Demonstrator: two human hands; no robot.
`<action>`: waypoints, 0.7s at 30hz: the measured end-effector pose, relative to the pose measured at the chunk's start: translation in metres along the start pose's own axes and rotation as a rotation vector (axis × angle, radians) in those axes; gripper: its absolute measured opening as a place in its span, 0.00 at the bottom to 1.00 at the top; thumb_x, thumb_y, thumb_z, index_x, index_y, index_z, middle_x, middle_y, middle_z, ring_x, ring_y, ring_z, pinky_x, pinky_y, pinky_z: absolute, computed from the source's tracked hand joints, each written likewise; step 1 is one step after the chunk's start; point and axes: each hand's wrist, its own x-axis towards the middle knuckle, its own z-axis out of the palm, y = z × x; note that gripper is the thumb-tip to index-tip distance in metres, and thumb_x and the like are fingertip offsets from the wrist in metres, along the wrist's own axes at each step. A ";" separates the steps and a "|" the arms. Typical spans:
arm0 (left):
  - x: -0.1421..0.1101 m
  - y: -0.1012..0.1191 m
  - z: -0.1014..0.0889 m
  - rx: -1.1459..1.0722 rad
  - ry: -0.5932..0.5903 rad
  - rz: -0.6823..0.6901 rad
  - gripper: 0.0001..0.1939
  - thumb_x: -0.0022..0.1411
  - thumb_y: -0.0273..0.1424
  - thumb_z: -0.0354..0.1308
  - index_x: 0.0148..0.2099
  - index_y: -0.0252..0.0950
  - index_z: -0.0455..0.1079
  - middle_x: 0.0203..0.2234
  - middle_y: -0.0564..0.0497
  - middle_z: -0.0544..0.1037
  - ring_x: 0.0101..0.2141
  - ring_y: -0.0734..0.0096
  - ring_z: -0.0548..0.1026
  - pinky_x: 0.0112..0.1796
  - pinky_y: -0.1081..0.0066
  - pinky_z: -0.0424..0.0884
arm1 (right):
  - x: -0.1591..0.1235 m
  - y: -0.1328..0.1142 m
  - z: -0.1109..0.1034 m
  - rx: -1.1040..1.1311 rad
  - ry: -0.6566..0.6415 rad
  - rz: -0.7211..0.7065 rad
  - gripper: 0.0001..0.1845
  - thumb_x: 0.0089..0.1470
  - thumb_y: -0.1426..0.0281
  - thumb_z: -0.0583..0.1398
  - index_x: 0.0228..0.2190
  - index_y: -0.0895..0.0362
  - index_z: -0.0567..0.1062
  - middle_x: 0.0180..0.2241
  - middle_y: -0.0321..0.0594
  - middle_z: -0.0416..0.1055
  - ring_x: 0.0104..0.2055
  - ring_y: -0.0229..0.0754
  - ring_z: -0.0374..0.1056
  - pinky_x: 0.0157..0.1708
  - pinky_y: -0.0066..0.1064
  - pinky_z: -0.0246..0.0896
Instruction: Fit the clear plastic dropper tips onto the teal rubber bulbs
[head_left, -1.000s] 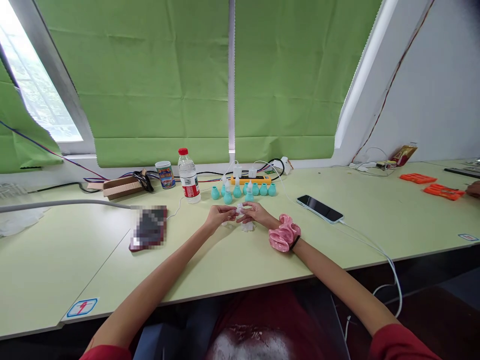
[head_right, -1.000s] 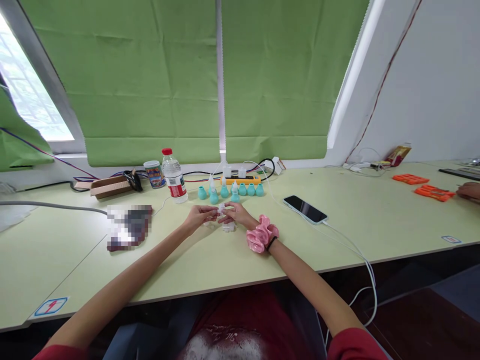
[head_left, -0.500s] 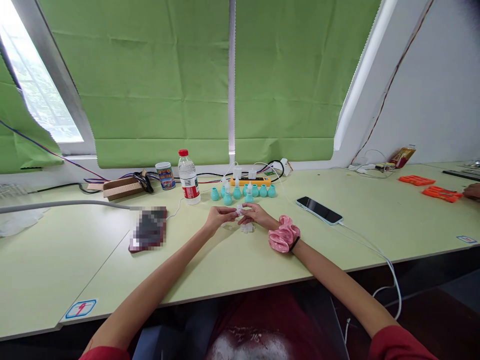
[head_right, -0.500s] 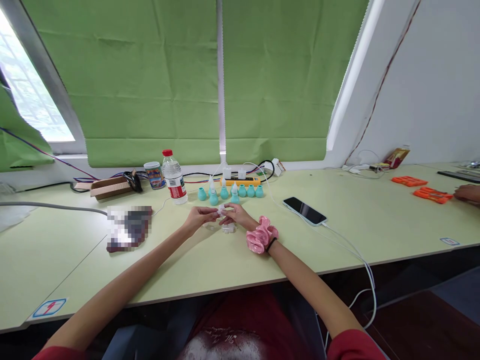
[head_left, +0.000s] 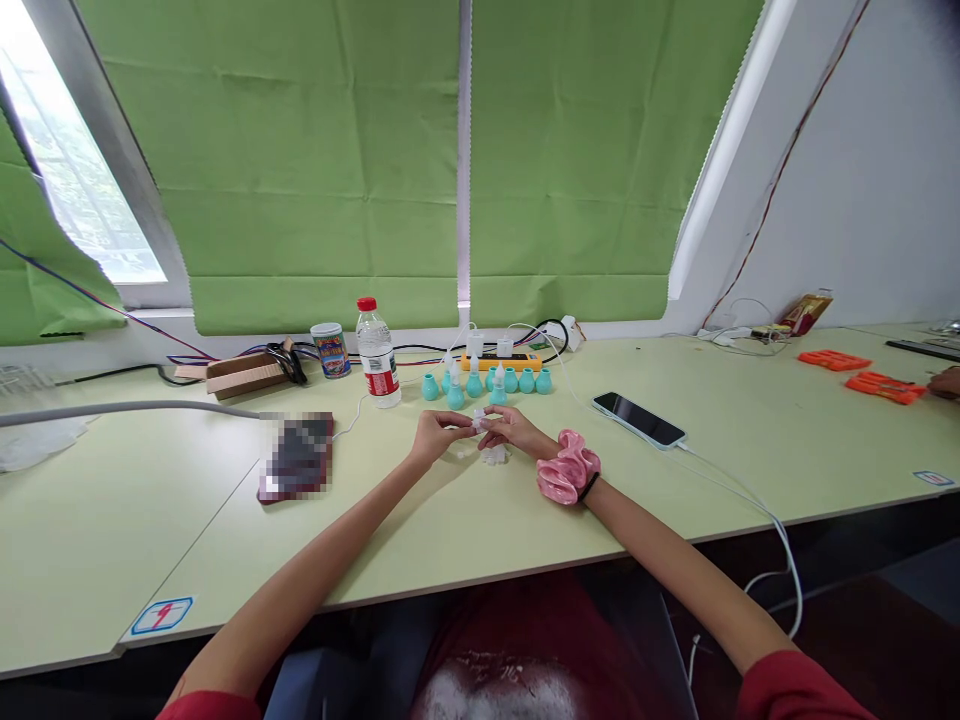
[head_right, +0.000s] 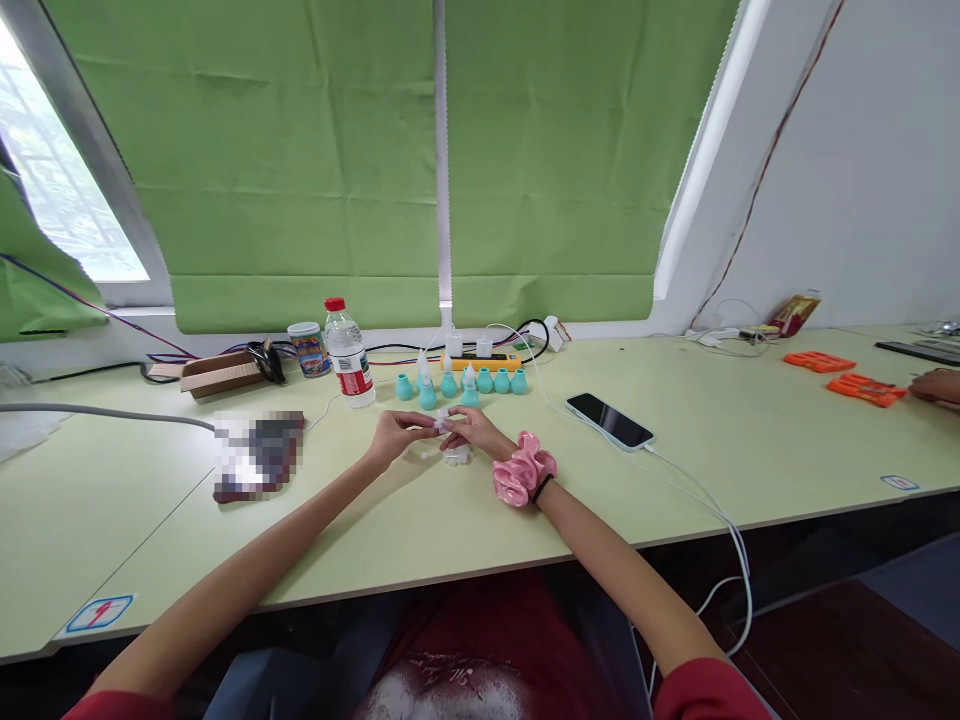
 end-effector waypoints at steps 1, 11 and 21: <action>0.000 -0.001 0.000 0.019 0.000 0.009 0.11 0.36 0.32 0.65 0.26 0.32 0.75 0.25 0.47 0.78 0.29 0.61 0.74 0.33 0.68 0.69 | 0.000 0.000 0.000 -0.002 0.004 0.001 0.15 0.45 0.67 0.60 0.35 0.59 0.64 0.23 0.37 0.72 0.24 0.37 0.71 0.23 0.23 0.65; 0.000 -0.003 0.001 0.112 -0.005 0.067 0.11 0.42 0.33 0.62 0.30 0.33 0.75 0.25 0.48 0.78 0.29 0.61 0.75 0.33 0.68 0.70 | -0.001 -0.002 0.001 -0.010 0.004 -0.007 0.17 0.43 0.63 0.61 0.33 0.58 0.63 0.29 0.40 0.73 0.24 0.38 0.71 0.23 0.26 0.67; -0.007 -0.001 0.009 0.131 0.038 0.122 0.12 0.48 0.32 0.58 0.36 0.32 0.73 0.30 0.46 0.78 0.32 0.60 0.75 0.33 0.66 0.71 | 0.001 0.001 -0.001 0.002 0.012 -0.011 0.17 0.43 0.61 0.60 0.31 0.57 0.60 0.28 0.38 0.72 0.26 0.38 0.71 0.22 0.24 0.66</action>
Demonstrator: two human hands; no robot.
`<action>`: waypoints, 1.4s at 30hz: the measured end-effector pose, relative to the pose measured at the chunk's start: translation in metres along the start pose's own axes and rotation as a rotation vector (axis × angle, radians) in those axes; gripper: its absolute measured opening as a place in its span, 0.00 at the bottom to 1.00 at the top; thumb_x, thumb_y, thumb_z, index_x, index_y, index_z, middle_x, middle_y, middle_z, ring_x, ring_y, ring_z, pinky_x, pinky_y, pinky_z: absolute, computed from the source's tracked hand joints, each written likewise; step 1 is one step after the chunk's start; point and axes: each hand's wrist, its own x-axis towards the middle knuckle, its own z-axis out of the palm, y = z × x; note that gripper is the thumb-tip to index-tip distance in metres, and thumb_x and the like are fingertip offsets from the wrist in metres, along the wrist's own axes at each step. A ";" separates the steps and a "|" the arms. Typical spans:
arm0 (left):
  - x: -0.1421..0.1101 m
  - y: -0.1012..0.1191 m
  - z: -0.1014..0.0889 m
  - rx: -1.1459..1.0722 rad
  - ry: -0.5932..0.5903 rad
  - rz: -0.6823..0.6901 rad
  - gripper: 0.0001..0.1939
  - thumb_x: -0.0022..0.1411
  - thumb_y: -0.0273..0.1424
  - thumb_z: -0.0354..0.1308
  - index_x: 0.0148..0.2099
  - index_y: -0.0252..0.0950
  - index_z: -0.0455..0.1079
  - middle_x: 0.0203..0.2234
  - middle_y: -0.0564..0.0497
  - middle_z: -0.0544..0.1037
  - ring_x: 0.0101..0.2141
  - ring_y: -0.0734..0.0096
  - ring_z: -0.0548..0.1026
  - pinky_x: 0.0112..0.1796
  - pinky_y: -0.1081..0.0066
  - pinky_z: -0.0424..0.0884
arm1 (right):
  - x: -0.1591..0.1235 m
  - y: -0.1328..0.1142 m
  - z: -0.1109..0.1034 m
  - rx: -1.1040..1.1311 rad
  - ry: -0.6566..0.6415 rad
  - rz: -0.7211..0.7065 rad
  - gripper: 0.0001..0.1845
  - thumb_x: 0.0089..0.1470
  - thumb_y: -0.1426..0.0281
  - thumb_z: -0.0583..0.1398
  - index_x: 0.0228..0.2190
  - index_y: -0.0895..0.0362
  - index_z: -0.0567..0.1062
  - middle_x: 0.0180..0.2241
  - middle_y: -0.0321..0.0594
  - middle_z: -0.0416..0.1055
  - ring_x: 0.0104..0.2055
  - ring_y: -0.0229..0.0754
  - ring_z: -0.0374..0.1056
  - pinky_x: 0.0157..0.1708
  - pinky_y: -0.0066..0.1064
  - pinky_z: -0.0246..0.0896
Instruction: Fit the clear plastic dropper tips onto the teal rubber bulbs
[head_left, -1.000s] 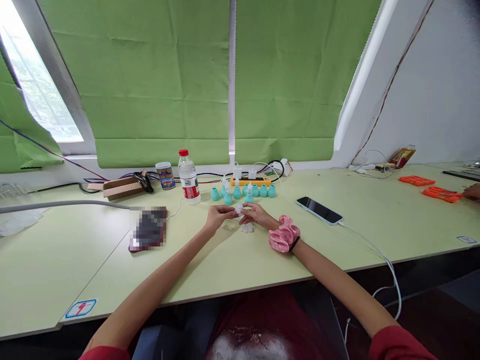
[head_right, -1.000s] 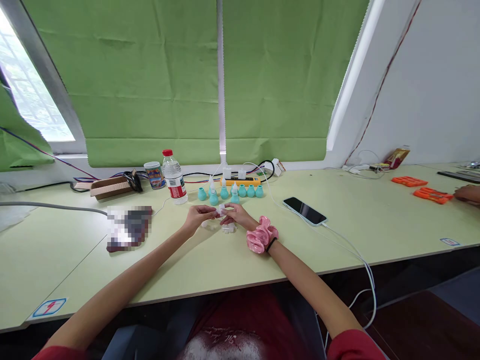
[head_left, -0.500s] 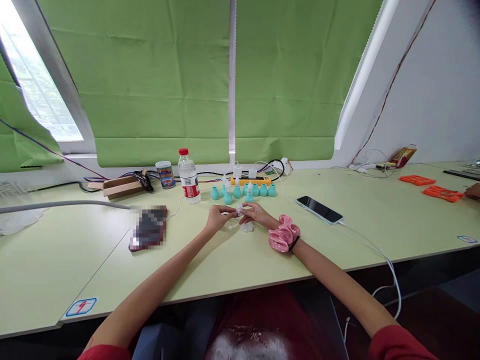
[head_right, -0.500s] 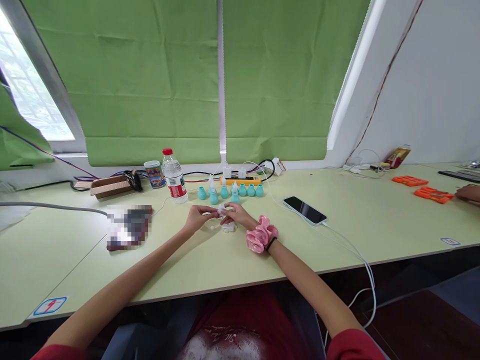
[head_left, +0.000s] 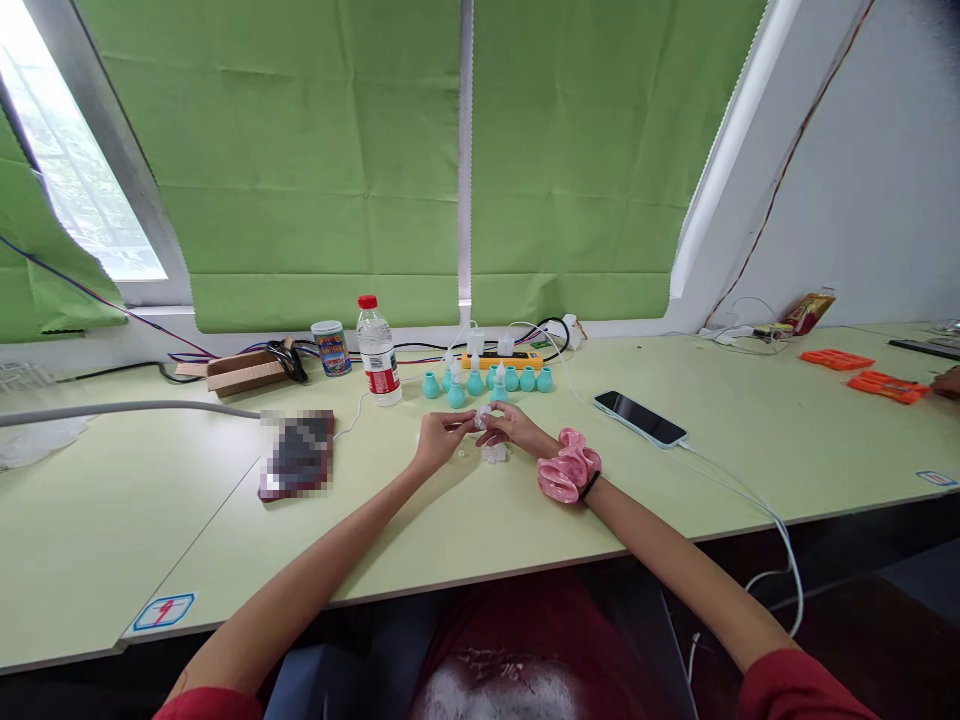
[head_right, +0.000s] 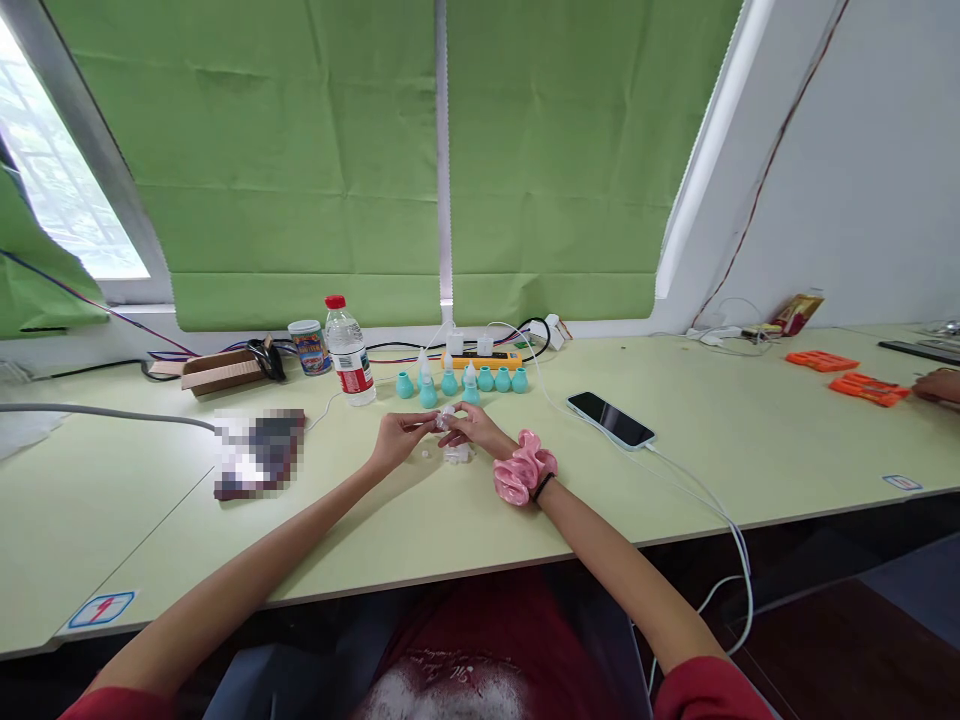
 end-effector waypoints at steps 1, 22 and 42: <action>-0.001 0.000 0.001 0.002 0.005 0.008 0.12 0.49 0.32 0.57 0.37 0.33 0.73 0.31 0.46 0.78 0.33 0.61 0.75 0.34 0.66 0.71 | 0.000 0.000 0.000 0.001 0.008 -0.004 0.17 0.43 0.61 0.60 0.31 0.57 0.60 0.28 0.38 0.72 0.26 0.38 0.71 0.22 0.24 0.66; -0.008 -0.010 0.006 0.142 0.000 0.162 0.19 0.44 0.21 0.55 0.41 0.39 0.72 0.32 0.47 0.76 0.37 0.62 0.70 0.42 0.65 0.63 | -0.001 -0.001 0.003 0.012 0.038 -0.062 0.19 0.42 0.60 0.61 0.29 0.55 0.57 0.22 0.33 0.70 0.22 0.37 0.70 0.21 0.24 0.64; 0.010 -0.002 -0.011 -0.486 -0.194 -0.272 0.17 0.46 0.36 0.60 0.36 0.29 0.72 0.30 0.44 0.75 0.31 0.67 0.73 0.37 0.63 0.70 | -0.002 -0.005 0.006 -0.048 0.150 -0.292 0.18 0.35 0.65 0.64 0.31 0.56 0.68 0.25 0.33 0.66 0.25 0.33 0.62 0.19 0.23 0.56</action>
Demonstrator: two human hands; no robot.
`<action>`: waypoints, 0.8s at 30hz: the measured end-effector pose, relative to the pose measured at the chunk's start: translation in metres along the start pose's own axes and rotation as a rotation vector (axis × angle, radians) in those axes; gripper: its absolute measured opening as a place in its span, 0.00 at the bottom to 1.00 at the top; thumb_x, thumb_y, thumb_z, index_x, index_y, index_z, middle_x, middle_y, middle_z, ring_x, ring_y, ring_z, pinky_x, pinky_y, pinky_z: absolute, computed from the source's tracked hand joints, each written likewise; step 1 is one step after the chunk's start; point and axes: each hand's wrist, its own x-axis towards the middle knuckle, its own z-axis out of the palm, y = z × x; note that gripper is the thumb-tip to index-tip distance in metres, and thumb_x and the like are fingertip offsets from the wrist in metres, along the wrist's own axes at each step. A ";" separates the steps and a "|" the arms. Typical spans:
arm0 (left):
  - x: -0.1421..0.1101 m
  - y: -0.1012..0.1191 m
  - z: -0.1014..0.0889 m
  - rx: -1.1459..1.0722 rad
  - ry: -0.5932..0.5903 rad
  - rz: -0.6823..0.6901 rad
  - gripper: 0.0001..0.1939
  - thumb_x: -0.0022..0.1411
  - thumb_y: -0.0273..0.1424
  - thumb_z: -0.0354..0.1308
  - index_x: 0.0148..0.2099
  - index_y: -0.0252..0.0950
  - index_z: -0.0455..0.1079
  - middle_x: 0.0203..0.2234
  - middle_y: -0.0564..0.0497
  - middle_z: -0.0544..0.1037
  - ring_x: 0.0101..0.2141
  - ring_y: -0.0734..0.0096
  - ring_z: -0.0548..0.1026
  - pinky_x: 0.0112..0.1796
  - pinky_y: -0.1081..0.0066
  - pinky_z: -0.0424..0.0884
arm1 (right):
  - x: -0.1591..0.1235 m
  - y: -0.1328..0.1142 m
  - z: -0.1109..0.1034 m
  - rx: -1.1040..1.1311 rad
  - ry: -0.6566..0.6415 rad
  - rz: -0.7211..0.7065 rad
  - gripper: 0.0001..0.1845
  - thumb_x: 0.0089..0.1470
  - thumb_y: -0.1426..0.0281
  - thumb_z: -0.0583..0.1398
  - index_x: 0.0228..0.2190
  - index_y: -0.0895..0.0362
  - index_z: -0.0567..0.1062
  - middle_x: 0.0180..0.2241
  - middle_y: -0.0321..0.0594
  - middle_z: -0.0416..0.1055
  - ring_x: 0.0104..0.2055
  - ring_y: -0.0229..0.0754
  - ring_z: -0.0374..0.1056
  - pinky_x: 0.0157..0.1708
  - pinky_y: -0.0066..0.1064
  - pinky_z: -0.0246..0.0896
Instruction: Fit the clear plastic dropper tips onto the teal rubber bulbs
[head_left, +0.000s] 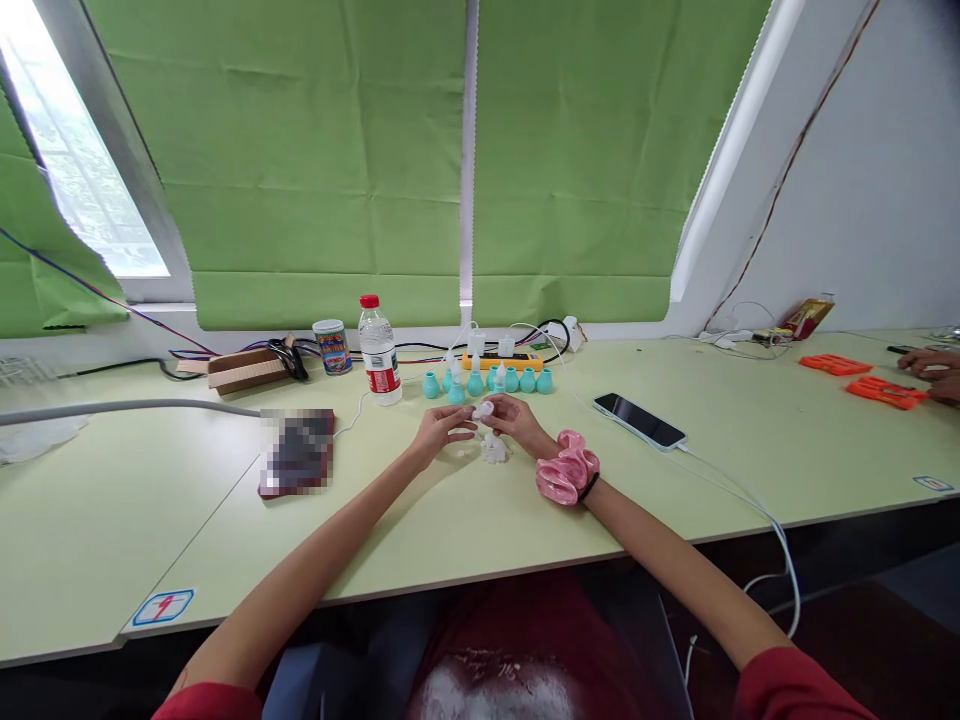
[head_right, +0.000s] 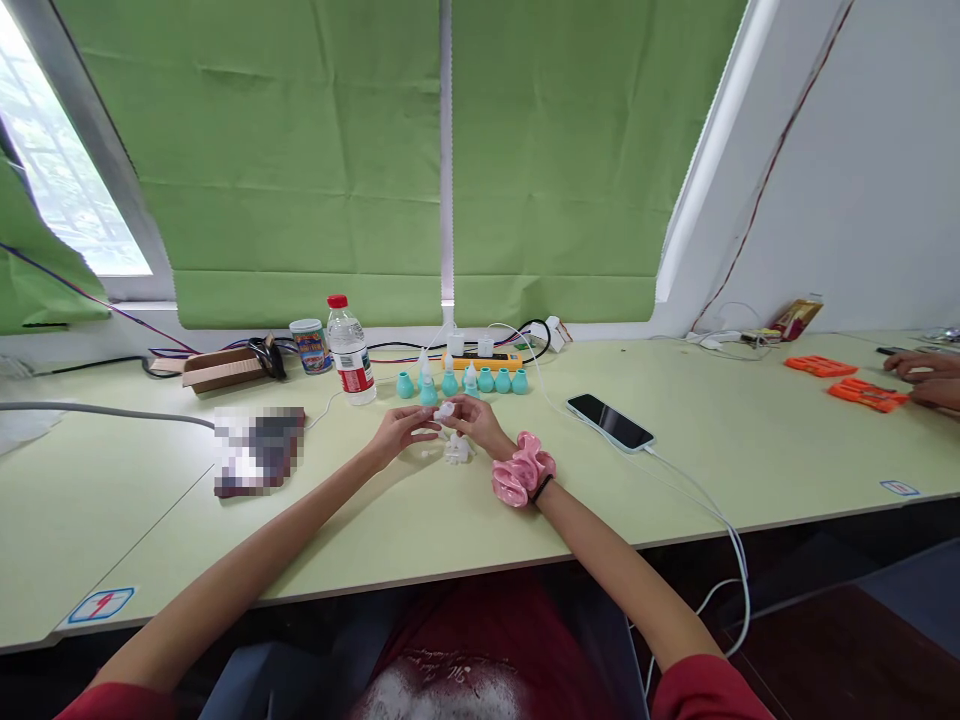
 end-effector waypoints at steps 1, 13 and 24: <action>0.000 0.000 0.000 -0.011 -0.032 -0.026 0.17 0.46 0.37 0.61 0.36 0.29 0.71 0.28 0.44 0.75 0.30 0.67 0.73 0.35 0.63 0.70 | 0.000 0.000 0.000 -0.006 -0.015 -0.002 0.18 0.35 0.64 0.64 0.31 0.56 0.68 0.25 0.33 0.67 0.25 0.33 0.62 0.18 0.23 0.56; -0.002 -0.002 0.001 -0.129 -0.094 -0.096 0.11 0.46 0.33 0.61 0.25 0.30 0.65 0.22 0.49 0.72 0.26 0.69 0.73 0.26 0.73 0.69 | -0.003 0.006 0.003 -0.121 -0.101 -0.016 0.15 0.35 0.62 0.64 0.31 0.52 0.73 0.26 0.36 0.71 0.28 0.42 0.66 0.21 0.30 0.60; 0.000 -0.001 -0.003 -0.174 -0.039 -0.086 0.08 0.43 0.27 0.61 0.29 0.29 0.69 0.25 0.47 0.74 0.28 0.68 0.73 0.32 0.67 0.71 | -0.004 0.005 0.001 -0.164 -0.081 -0.056 0.14 0.36 0.63 0.64 0.31 0.51 0.73 0.31 0.36 0.71 0.36 0.44 0.66 0.26 0.30 0.63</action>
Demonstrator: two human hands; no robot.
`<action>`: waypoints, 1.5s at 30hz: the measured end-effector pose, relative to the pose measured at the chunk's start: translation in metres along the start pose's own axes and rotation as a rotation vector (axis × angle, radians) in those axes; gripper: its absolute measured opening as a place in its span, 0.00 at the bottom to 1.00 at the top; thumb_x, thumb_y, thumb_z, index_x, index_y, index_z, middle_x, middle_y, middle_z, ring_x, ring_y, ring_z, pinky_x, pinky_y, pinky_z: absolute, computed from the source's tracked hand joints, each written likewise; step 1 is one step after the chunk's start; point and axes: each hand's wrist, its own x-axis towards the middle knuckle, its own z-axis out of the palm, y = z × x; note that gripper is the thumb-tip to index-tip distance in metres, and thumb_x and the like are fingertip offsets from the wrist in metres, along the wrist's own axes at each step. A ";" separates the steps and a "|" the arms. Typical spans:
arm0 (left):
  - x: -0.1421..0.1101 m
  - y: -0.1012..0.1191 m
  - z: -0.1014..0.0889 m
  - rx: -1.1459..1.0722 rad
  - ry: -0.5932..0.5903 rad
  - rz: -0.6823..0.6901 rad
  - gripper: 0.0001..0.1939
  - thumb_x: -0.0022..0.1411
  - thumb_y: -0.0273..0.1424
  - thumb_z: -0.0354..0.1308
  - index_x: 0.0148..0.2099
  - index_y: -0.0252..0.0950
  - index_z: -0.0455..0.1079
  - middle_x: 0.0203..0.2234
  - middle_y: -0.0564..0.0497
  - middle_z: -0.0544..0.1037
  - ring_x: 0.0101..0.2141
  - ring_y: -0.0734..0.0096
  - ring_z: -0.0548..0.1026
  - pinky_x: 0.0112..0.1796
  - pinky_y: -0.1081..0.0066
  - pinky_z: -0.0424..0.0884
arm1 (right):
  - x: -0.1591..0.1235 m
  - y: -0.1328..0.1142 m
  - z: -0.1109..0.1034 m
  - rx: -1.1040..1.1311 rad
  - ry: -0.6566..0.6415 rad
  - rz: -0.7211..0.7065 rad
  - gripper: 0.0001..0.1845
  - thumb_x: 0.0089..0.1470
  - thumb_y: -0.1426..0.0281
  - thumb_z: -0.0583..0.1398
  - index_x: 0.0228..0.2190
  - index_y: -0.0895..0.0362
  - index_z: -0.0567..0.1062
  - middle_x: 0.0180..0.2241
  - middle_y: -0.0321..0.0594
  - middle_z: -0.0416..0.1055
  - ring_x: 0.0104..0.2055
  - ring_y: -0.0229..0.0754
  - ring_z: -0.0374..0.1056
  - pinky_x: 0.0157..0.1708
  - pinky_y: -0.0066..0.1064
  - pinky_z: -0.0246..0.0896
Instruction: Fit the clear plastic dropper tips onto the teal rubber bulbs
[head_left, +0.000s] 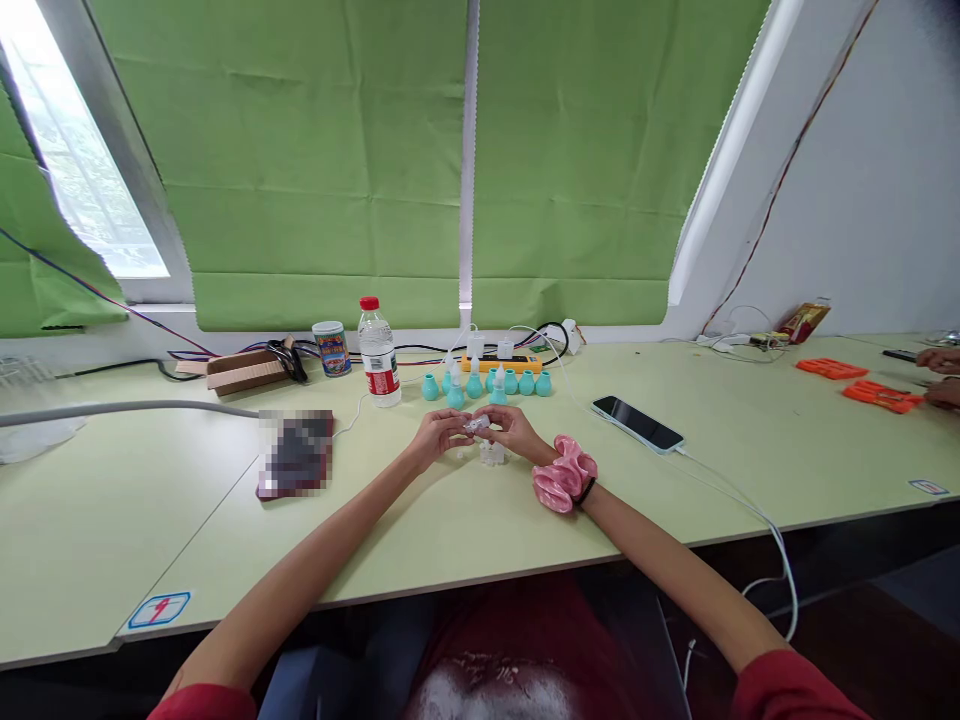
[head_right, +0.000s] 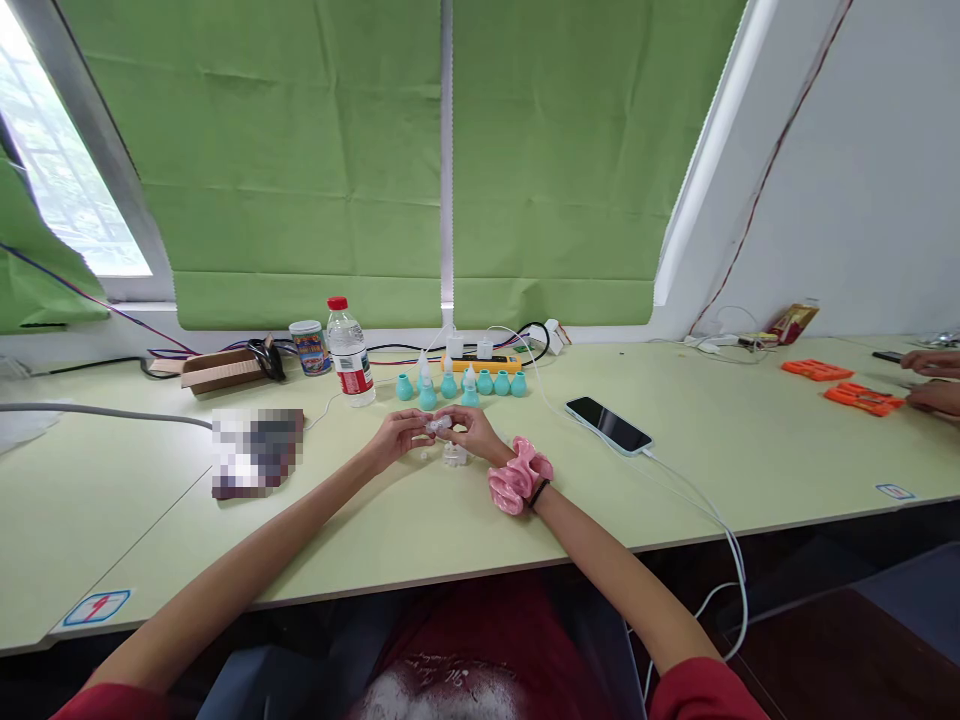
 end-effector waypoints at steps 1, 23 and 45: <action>0.000 0.000 0.000 0.003 0.004 0.005 0.09 0.42 0.27 0.62 0.29 0.29 0.70 0.25 0.47 0.74 0.28 0.68 0.73 0.33 0.67 0.71 | 0.000 0.000 0.000 -0.002 0.003 -0.002 0.14 0.36 0.63 0.64 0.30 0.51 0.73 0.32 0.36 0.71 0.36 0.44 0.66 0.27 0.30 0.63; -0.004 0.003 0.004 0.176 0.086 0.115 0.15 0.37 0.34 0.66 0.28 0.29 0.73 0.23 0.47 0.76 0.27 0.67 0.74 0.36 0.63 0.70 | 0.000 -0.003 0.006 0.089 0.018 0.007 0.18 0.34 0.65 0.64 0.32 0.58 0.74 0.27 0.37 0.71 0.26 0.38 0.66 0.20 0.27 0.61; 0.087 0.023 -0.050 1.131 0.571 0.302 0.15 0.59 0.32 0.50 0.48 0.32 0.61 0.43 0.45 0.66 0.41 0.65 0.68 0.39 0.60 0.66 | 0.007 -0.008 -0.004 0.365 0.222 0.176 0.18 0.27 0.67 0.67 0.27 0.58 0.75 0.27 0.36 0.70 0.28 0.35 0.65 0.28 0.28 0.63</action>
